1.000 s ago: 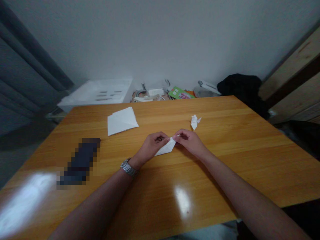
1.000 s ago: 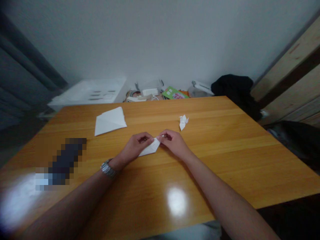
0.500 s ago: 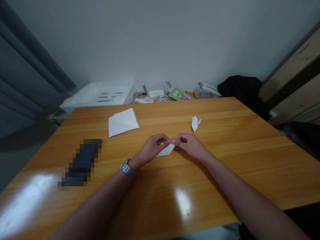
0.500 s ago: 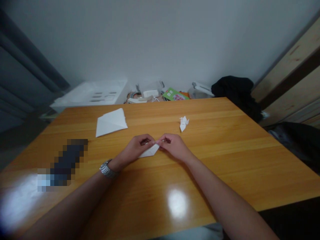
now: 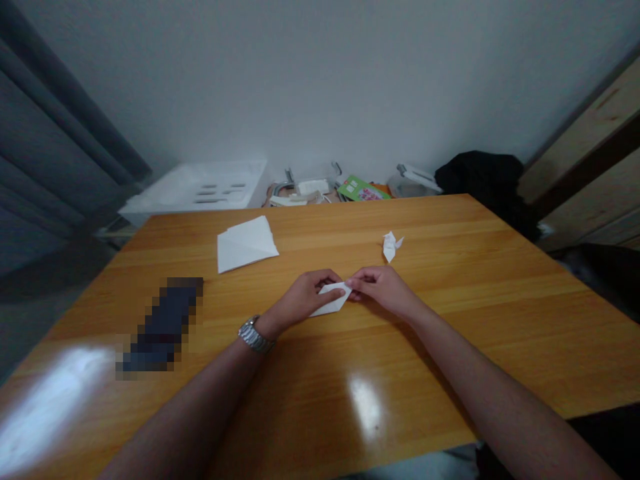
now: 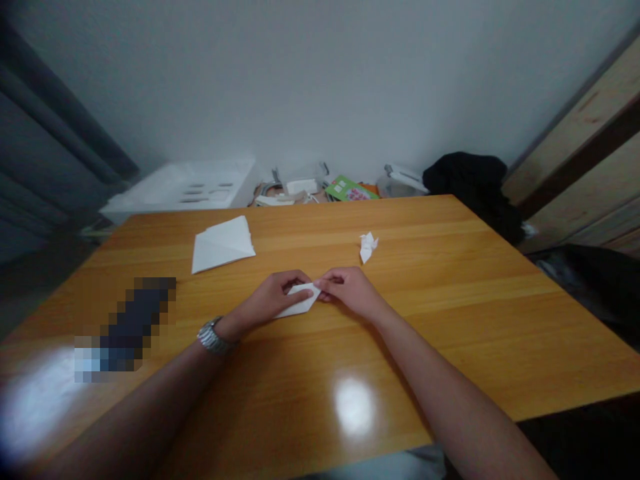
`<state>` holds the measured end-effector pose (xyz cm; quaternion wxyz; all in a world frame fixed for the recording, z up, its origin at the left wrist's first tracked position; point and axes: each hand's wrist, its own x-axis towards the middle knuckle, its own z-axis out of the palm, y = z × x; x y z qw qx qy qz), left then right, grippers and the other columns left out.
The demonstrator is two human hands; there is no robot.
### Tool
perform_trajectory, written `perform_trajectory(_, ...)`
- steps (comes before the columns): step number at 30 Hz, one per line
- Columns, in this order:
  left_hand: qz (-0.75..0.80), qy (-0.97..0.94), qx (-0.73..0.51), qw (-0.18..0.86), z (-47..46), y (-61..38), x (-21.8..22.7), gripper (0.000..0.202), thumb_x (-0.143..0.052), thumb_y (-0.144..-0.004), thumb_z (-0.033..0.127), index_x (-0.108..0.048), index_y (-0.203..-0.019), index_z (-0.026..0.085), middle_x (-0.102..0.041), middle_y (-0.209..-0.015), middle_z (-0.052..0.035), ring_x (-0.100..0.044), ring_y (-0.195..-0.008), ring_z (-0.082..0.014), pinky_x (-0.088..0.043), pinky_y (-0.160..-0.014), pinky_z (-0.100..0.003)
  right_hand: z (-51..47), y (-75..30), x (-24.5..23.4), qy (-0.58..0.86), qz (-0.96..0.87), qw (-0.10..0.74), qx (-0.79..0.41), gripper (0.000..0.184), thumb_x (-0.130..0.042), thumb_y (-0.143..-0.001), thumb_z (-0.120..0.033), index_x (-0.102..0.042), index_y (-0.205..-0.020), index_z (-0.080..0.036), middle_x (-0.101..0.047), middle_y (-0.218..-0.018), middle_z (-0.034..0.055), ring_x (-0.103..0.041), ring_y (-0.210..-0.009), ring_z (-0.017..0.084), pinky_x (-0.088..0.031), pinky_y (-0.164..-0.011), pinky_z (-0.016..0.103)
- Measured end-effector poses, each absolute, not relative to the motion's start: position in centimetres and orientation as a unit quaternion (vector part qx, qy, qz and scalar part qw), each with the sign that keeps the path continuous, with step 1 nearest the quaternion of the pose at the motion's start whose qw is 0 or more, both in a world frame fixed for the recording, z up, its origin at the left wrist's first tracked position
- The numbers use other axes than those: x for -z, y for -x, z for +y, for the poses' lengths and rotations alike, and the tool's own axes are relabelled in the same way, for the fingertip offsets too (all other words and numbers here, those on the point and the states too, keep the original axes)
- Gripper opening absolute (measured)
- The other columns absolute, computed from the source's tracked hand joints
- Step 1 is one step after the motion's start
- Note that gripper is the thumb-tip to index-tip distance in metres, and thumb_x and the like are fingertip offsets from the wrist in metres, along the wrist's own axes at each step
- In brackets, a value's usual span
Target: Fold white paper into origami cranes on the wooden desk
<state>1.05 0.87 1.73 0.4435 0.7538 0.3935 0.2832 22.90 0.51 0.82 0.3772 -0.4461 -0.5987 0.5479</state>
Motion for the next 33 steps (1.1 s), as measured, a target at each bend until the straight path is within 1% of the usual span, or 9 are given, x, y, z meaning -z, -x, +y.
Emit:
perform_trajectory(3,0.406,-0.746,-0.294,0.438,1.0,-1.1,-1.8,0.027,-0.067,-0.089,0.041,-0.071,-0.096,0.015,-0.072,-0.088,-0.0028,-0.061,-0.077,-0.0154,-0.044,-0.069,-0.024,0.6,-22.8,-0.9,0.439,-0.567,0.389,-0.578,0.042,-0.081,-0.073,-0.055,-0.075,-0.082,-0.014,-0.074,-0.072,0.0064,-0.067,-0.063,0.015,-0.055,-0.065,0.029)
perform_trajectory(7,0.439,-0.704,-0.337,0.445,1.1,-1.4,-1.4,0.03,-0.069,-0.086,0.044,-0.069,-0.092,0.014,-0.069,-0.085,-0.0027,-0.059,-0.073,-0.0147,-0.044,-0.065,-0.023,0.6,-22.7,-1.2,0.424,-0.509,0.44,-0.606,0.043,-0.078,-0.076,-0.058,-0.072,-0.083,-0.016,-0.074,-0.078,0.0063,-0.069,-0.068,0.016,-0.058,-0.068,0.031)
perform_trajectory(10,0.44,-0.669,-0.362,0.477,1.1,-1.7,-1.1,0.033,-0.07,-0.085,0.047,-0.068,-0.092,0.014,-0.069,-0.084,-0.0027,-0.059,-0.071,-0.0141,-0.044,-0.062,-0.023,0.6,-22.6,-1.3,0.415,-0.507,0.458,-0.6,0.04,-0.082,-0.073,-0.053,-0.071,-0.085,-0.017,-0.073,-0.081,0.0051,-0.068,-0.07,0.015,-0.057,-0.07,0.031)
perform_trajectory(13,0.432,-0.656,-0.373,0.494,0.9,-1.9,-1.0,0.035,-0.071,-0.084,0.048,-0.067,-0.092,0.015,-0.068,-0.084,-0.0025,-0.058,-0.07,-0.0137,-0.044,-0.062,-0.023,0.6,-22.4,-1.4,0.42,-0.525,0.458,-0.582,0.038,-0.085,-0.07,-0.049,-0.072,-0.085,-0.017,-0.072,-0.079,0.0034,-0.066,-0.07,0.015,-0.056,-0.07,0.031)
perform_trajectory(17,0.434,-0.67,-0.366,0.479,0.8,-1.9,-1.2,0.034,-0.07,-0.085,0.047,-0.067,-0.091,0.015,-0.068,-0.085,-0.003,-0.059,-0.073,-0.0146,-0.045,-0.064,-0.023,0.5,-22.4,-1.3,0.422,-0.543,0.466,-0.558,0.035,-0.08,-0.076,-0.051,-0.072,-0.081,-0.017,-0.07,-0.073,0.0028,-0.063,-0.068,0.015,-0.053,-0.07,0.031)
perform_trajectory(23,0.433,-0.68,-0.357,0.472,0.5,-2.0,-1.5,0.034,-0.069,-0.086,0.048,-0.067,-0.093,0.015,-0.068,-0.086,-0.0037,-0.06,-0.075,-0.0156,-0.046,-0.065,-0.024,0.5,-22.3,-0.9,0.427,-0.532,0.479,-0.552,0.038,-0.078,-0.078,-0.054,-0.071,-0.081,-0.017,-0.07,-0.074,0.0035,-0.064,-0.068,0.016,-0.054,-0.071,0.032)
perform_trajectory(27,0.431,-0.669,-0.359,0.487,0.4,-2.1,-1.7,0.035,-0.071,-0.085,0.048,-0.067,-0.093,0.014,-0.069,-0.086,-0.0036,-0.06,-0.074,-0.015,-0.046,-0.065,-0.024,0.5,-22.2,-1.1,0.427,-0.534,0.478,-0.551,0.039,-0.076,-0.079,-0.056,-0.07,-0.08,-0.017,-0.07,-0.075,0.0034,-0.064,-0.068,0.016,-0.055,-0.071,0.032)
perform_trajectory(33,0.43,-0.65,-0.373,0.504,0.5,-2.2,-1.5,0.035,-0.072,-0.083,0.048,-0.066,-0.092,0.015,-0.069,-0.085,-0.0029,-0.06,-0.073,-0.0144,-0.046,-0.064,-0.024,0.4,-22.3,-1.4,0.405,-0.571,0.461,-0.546,0.034,-0.075,-0.081,-0.051,-0.072,-0.085,-0.017,-0.07,-0.076,0.0021,-0.064,-0.072,0.015,-0.053,-0.074,0.031)
